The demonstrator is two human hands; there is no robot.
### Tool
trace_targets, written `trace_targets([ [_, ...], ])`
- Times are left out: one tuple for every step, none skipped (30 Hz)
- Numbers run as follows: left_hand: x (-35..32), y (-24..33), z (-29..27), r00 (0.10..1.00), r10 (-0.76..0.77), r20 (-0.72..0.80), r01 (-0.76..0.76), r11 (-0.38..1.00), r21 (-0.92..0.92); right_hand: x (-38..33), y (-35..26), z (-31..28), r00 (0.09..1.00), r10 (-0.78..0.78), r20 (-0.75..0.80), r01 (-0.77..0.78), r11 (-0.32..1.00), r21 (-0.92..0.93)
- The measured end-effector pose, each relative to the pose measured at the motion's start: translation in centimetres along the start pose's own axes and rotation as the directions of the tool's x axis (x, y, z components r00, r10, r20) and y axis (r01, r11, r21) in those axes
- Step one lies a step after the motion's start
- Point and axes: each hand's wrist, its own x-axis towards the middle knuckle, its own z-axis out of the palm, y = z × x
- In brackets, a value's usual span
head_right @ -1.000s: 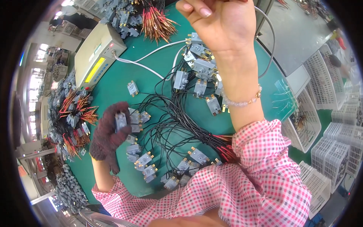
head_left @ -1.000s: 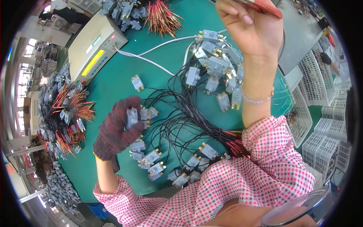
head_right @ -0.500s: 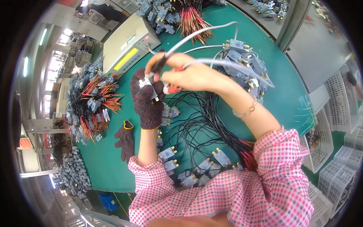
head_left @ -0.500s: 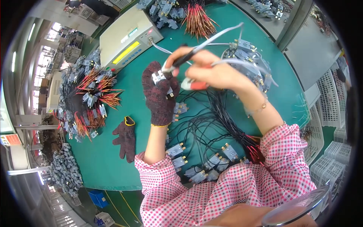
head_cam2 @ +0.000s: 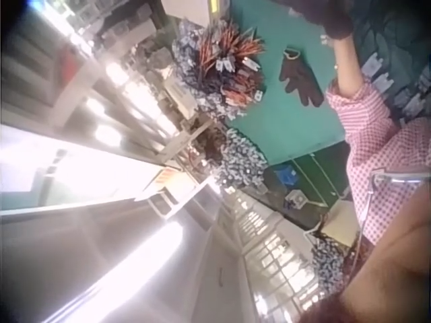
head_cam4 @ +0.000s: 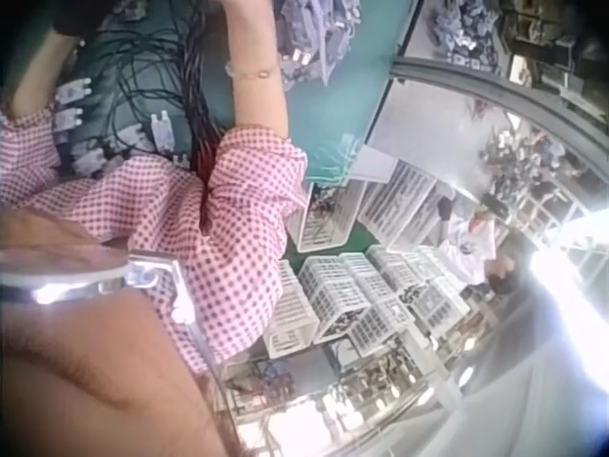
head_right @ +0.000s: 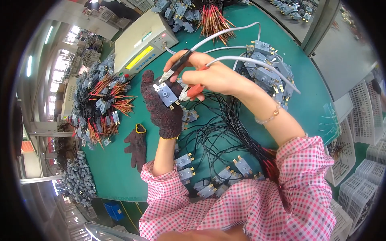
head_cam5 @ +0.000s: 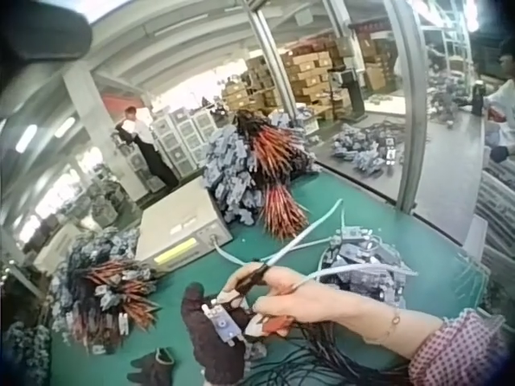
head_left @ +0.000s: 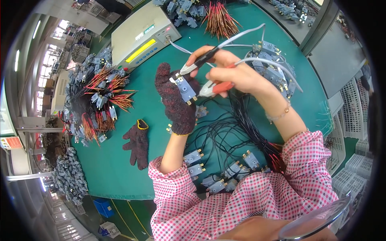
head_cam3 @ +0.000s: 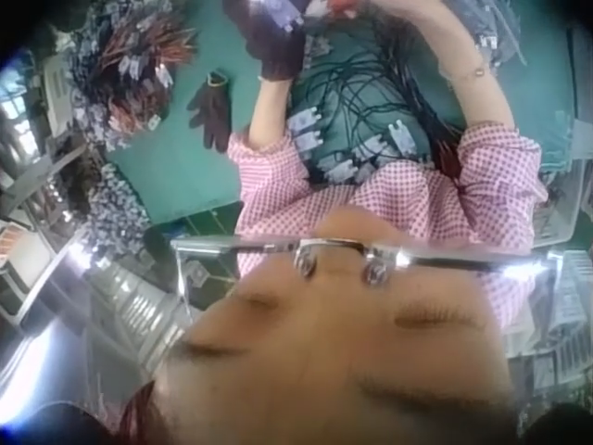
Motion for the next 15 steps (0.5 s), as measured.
trace_targets([
  [0.0,-0.2,-0.1,1.000,0.001,-0.003,-0.001,1.000,-0.001,-0.2,-0.2,-0.1,1.000,-0.005,0.009,0.005,1.000,0.015],
  [0.1,-0.4,-0.2,1.000,-0.001,-0.001,0.001,1.000,0.024,-0.3,-0.2,-0.3,0.999,-0.034,0.032,0.033,0.999,0.020],
  [0.1,-0.5,-0.2,1.000,-0.002,0.001,0.002,0.999,0.049,-0.3,0.1,0.0,0.999,-0.032,0.034,0.032,0.999,0.019],
  [0.2,-0.6,0.0,1.000,-0.008,0.008,0.008,0.999,0.044,-0.2,0.8,0.4,0.998,-0.062,0.005,0.062,0.998,-0.013],
  [0.3,-0.7,0.1,0.992,-0.120,-0.034,0.120,0.993,-0.002,-0.2,1.4,0.6,0.995,-0.092,-0.023,0.091,0.995,-0.047],
  [0.5,-0.8,0.3,0.970,-0.233,-0.070,0.230,0.972,-0.051,-0.1,1.6,0.6,0.995,-0.098,-0.025,0.096,0.993,-0.064],
  [0.8,-1.6,-1.3,0.971,-0.229,-0.072,0.226,0.973,-0.047,0.1,1.4,0.9,0.995,-0.101,-0.021,0.099,0.993,-0.063],
  [1.3,-2.9,-4.1,0.963,-0.268,-0.027,0.265,0.961,-0.082,0.1,0.9,1.4,0.997,-0.071,-0.004,0.069,0.987,-0.144],
  [1.8,-4.0,-5.7,0.951,-0.310,0.019,0.310,0.944,-0.116,0.2,0.7,1.4,0.999,-0.035,0.006,0.036,0.974,-0.224],
  [2.2,-3.8,-5.0,0.944,-0.329,-0.004,0.327,0.940,-0.101,0.1,0.5,1.3,1.000,-0.028,-0.013,0.025,0.973,-0.231],
  [2.1,-3.4,-4.4,0.944,-0.329,-0.003,0.327,0.940,-0.096,0.1,0.6,1.1,0.999,-0.033,-0.013,0.029,0.973,-0.229],
  [1.6,-2.8,-3.8,0.957,-0.291,-0.011,0.290,0.956,-0.029,0.1,0.8,0.9,0.997,-0.080,-0.010,0.075,0.961,-0.267],
  [1.2,-2.0,-2.9,0.968,-0.252,-0.011,0.252,0.967,0.038,0.0,0.7,0.9,0.991,-0.130,-0.009,0.121,0.944,-0.306],
  [0.7,-1.6,-1.8,0.967,-0.255,-0.009,0.255,0.966,0.043,0.0,0.7,0.8,0.991,-0.133,-0.013,0.123,0.945,-0.303],
  [0.1,-1.2,-0.6,0.988,-0.151,-0.039,0.154,0.985,0.082,0.0,0.5,0.9,0.994,-0.112,-0.008,0.104,0.945,-0.310],
])
